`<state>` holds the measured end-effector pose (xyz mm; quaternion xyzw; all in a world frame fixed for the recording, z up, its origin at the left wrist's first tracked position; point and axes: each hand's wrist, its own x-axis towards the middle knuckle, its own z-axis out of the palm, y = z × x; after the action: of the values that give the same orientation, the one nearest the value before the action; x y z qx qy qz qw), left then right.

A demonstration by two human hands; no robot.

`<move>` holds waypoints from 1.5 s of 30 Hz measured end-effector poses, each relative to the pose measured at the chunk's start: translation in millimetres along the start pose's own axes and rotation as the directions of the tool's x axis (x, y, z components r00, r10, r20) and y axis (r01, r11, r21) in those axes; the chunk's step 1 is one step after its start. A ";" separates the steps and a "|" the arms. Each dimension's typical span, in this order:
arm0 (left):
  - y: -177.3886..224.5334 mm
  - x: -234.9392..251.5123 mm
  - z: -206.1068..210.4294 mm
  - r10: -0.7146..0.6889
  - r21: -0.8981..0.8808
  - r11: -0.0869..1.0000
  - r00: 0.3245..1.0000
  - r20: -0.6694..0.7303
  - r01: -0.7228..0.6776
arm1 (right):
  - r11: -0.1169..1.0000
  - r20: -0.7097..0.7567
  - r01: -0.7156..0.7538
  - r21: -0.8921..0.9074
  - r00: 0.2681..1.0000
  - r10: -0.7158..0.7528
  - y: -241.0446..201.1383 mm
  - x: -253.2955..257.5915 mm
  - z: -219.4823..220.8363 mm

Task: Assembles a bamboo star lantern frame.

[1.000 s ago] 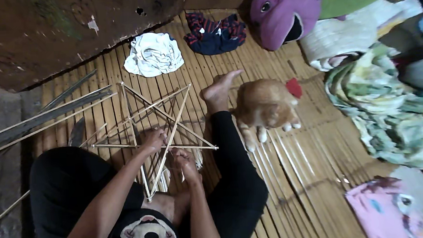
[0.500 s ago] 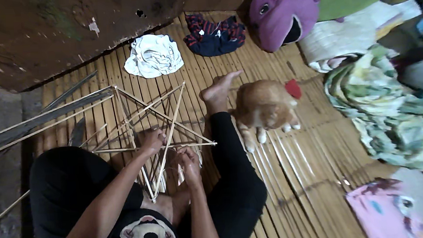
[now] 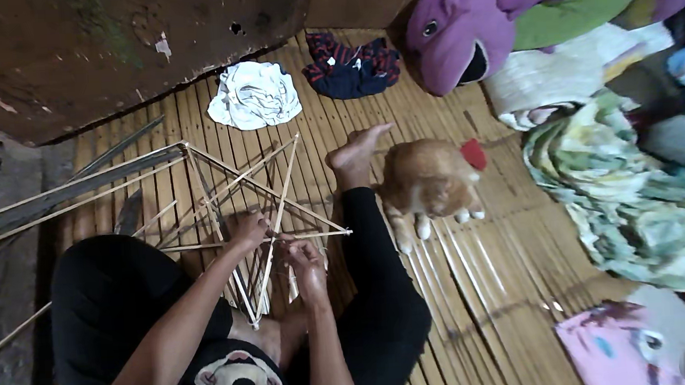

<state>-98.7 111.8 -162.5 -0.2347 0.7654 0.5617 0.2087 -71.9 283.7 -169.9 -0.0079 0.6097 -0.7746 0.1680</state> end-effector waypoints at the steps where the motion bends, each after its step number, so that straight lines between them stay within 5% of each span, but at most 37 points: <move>1: -0.2 0.6 0.4 0.000 0.000 1.000 1.000 0.000 0.000 | 0.996 -0.015 -0.025 0.085 1.000 0.027 3.2 1.1 0.8; 5: 4.5 -1.9 0.0 -0.036 -0.043 0.998 0.999 0.004 0.036 | 0.965 -0.096 -0.107 0.238 0.986 0.133 8.1 1.7 3.6; 17: 12.6 -8.4 5.3 -0.138 -0.288 0.948 0.990 0.008 0.134 | 0.995 -0.089 -0.092 -0.045 0.992 0.088 7.2 -1.8 7.2; 28: 6.8 -13.7 8.1 -0.041 -0.136 0.990 0.999 -0.006 0.040 | 0.831 -0.163 -0.104 -0.547 0.986 0.016 -2.1 2.3 25.1; 34: 3.5 -21.5 7.6 0.009 -0.089 0.996 1.000 0.025 -0.007 | 0.704 -0.051 -0.020 -0.710 0.998 -0.023 -5.7 1.3 24.5; 45: 0.0 -30.6 4.2 0.152 -0.134 0.982 0.980 0.131 -0.134 | 0.635 -0.047 0.034 -0.772 0.993 -0.110 -2.1 0.7 25.3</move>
<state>-74.0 119.7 -145.9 -0.1514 0.7270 0.6371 0.2062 -67.7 260.2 -161.5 -0.0682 0.8872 -0.4473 0.0902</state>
